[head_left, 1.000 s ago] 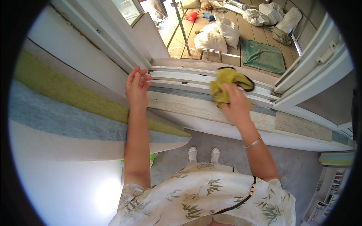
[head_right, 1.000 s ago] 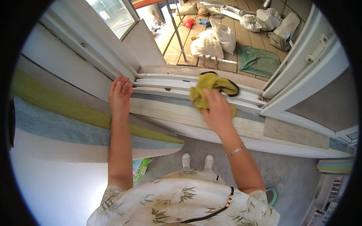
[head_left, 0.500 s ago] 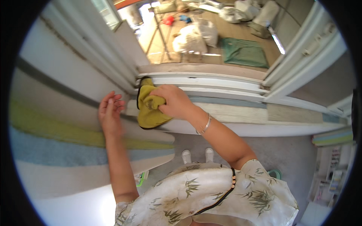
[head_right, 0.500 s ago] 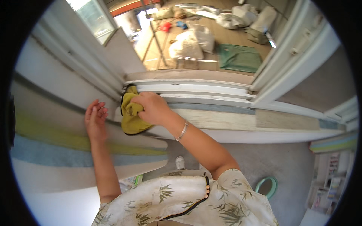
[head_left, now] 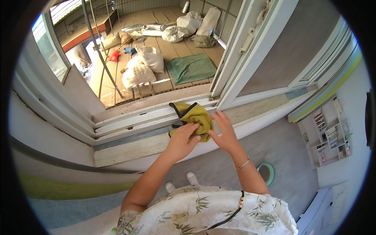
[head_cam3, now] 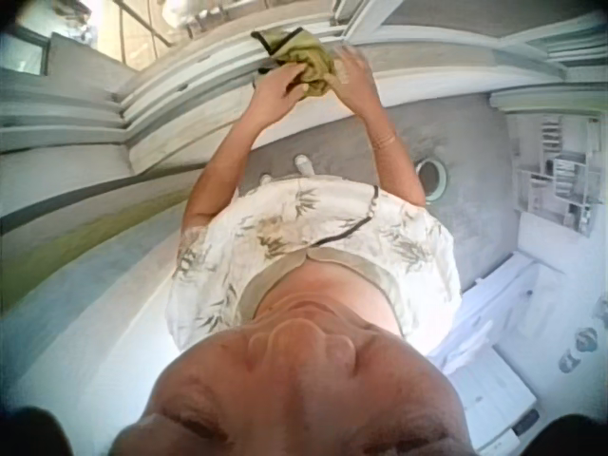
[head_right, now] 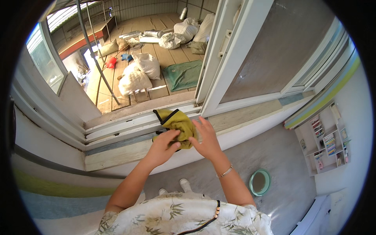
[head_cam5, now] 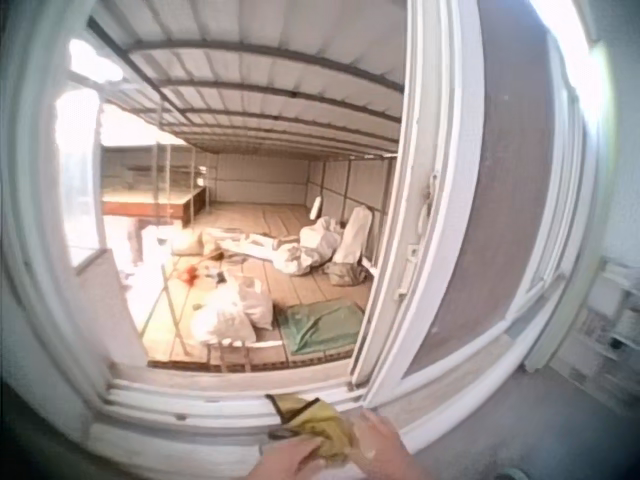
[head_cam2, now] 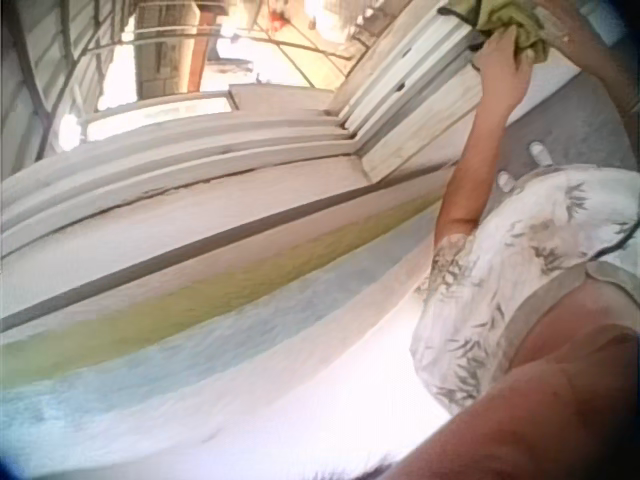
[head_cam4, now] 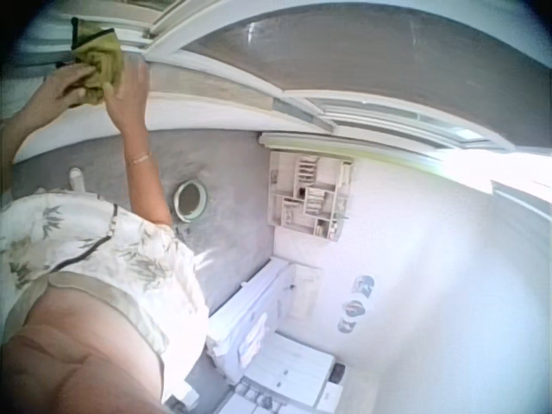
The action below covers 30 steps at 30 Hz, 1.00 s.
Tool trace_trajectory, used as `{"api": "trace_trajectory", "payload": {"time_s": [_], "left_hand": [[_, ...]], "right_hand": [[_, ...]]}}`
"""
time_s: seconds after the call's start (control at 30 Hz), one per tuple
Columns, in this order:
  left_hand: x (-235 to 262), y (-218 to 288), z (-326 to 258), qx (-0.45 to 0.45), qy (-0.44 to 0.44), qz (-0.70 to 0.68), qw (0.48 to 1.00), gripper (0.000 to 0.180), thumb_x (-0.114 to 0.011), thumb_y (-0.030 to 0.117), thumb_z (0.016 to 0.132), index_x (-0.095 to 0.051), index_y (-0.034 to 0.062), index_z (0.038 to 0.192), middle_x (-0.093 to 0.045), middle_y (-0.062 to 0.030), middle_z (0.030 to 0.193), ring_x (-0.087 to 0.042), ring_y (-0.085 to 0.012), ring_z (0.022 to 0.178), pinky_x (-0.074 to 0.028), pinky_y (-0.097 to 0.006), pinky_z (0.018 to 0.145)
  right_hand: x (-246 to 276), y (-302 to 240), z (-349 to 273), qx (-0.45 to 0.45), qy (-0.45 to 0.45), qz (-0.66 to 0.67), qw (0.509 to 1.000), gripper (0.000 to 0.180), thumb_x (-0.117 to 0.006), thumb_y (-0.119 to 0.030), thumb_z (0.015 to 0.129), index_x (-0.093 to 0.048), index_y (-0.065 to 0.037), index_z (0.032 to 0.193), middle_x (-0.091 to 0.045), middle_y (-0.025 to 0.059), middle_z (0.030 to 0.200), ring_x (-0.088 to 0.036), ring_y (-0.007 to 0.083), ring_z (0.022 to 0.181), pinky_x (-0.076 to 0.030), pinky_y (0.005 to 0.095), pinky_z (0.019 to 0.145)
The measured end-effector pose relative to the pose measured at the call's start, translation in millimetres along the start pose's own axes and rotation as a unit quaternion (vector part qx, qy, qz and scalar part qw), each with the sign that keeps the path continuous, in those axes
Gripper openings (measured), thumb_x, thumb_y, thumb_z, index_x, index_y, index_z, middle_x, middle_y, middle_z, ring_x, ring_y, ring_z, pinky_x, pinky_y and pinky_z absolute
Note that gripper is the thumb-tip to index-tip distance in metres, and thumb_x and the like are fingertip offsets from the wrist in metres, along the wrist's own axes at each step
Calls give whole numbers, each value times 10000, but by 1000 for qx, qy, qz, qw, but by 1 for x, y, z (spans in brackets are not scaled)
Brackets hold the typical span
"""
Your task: The person cleans a window frame and glass using a yellow cloth. They wipe the frame and glass, then dip the cloth into a bucket of water, wring it out, and continue wiping the window frame and glass.
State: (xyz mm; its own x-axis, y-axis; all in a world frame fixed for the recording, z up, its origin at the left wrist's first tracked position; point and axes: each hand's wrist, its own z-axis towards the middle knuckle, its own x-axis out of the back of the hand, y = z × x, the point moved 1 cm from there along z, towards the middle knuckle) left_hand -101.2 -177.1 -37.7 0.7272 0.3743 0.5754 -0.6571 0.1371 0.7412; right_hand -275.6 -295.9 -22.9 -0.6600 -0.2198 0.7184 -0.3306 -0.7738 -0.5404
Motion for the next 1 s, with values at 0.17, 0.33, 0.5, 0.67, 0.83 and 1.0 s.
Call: {"api": "trace_trajectory", "payload": {"time_s": [0.17,0.33,0.5,0.67,0.83,1.0], "left_hand": [[-6,-6,10,-8,-49,54,997,378,-656,187,841,-595,30,1179,-598,-148,1179,-565,-334,1090,-460,-409,912],[10,-11,13,-7,57,-6,998,286,-657,136,840,-633,33,1105,-643,-138,1041,-629,-297,927,-507,-365,784],[18,7,78,-74,176,-90,977,208,-694,132,797,-661,39,980,-649,-109,925,-608,-282,832,-481,-368,751],[-13,41,148,-156,307,-98,934,210,-703,106,781,-664,38,976,-651,-123,955,-589,-310,915,-469,-379,802],[-29,52,194,-168,315,-121,926,264,-710,105,784,-650,29,1030,-646,-128,955,-591,-306,932,-474,-383,817],[-39,59,221,-85,317,-149,933,296,-715,115,791,-630,12,1054,-632,-141,921,-613,-279,861,-494,-370,757]], "right_hand": [[24,-7,22,-51,-17,40,998,484,-682,-193,819,-540,-23,1250,-529,194,1296,-540,349,1147,-441,387,961],[-17,-23,9,-21,3,4,1000,453,-685,-192,825,-555,-24,1225,-531,199,1284,-529,362,1153,-436,392,969],[2,-9,7,-55,126,78,987,342,-663,-82,837,-606,-19,1169,-592,166,1220,-589,290,1096,-468,352,922],[46,2,38,-44,233,207,949,259,-605,-27,887,-627,-7,1145,-633,103,1145,-620,157,962,-497,275,836],[71,10,62,18,241,263,934,211,-583,-13,894,-642,2,1096,-637,120,1130,-627,162,924,-502,275,835],[87,0,77,94,213,176,956,249,-581,1,869,-628,20,1114,-627,161,1166,-629,229,1011,-495,318,887]]}}
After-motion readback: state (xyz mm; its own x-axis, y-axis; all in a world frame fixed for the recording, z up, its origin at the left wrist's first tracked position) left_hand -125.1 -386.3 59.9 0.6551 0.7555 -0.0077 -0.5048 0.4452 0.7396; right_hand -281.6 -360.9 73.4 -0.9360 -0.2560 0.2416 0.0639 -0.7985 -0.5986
